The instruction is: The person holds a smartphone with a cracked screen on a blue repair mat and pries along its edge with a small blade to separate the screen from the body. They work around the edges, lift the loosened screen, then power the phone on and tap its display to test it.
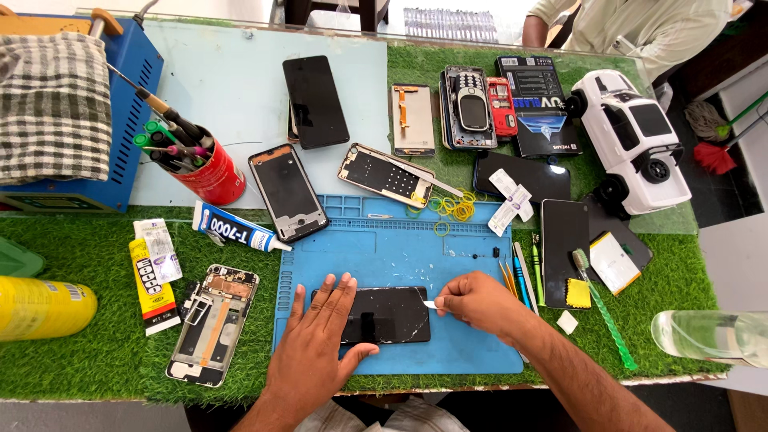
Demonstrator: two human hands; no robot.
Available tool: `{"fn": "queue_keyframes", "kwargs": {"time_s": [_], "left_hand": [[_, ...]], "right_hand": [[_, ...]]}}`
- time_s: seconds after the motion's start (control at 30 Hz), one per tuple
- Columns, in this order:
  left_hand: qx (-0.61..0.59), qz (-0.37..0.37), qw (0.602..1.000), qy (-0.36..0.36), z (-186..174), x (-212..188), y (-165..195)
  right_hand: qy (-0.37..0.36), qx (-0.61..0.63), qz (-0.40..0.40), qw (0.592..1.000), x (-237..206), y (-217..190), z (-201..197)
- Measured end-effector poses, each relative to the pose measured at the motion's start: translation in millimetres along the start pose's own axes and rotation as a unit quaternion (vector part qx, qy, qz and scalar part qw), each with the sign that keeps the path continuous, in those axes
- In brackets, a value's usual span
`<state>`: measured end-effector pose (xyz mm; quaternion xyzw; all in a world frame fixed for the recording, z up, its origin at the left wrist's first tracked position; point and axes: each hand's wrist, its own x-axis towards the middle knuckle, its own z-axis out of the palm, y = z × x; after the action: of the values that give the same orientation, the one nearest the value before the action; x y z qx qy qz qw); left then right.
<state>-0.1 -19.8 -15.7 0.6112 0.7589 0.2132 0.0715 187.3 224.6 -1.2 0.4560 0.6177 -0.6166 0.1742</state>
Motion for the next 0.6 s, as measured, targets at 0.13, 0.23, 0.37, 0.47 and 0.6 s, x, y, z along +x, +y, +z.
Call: {"fn": "queue_keyframes", "kwargs": {"time_s": [0.13,0.23,0.37,0.47,0.6], "left_hand": [[-0.003,-0.002,1.000,0.006,0.8,0.8,0.6],[0.001,0.000,1.000,0.008,1.5,1.8,0.3],[-0.002,-0.004,1.000,0.004,0.9,1.6,-0.4],[-0.005,-0.004,1.000,-0.001,-0.3,1.0,0.3],[-0.002,0.000,1.000,0.005,-0.7,2.0,0.5]], "right_hand": [[-0.025,0.031,-0.003,0.999,2.3,-0.7,-8.4],[-0.008,0.042,-0.024,0.999,-1.2,1.5,-6.8],[0.034,0.020,-0.056,0.998,-13.6,8.3,-1.8],[0.040,0.023,-0.067,0.997,-19.2,11.1,1.1],[0.084,0.001,-0.087,0.993,-20.9,10.0,3.6]]}}
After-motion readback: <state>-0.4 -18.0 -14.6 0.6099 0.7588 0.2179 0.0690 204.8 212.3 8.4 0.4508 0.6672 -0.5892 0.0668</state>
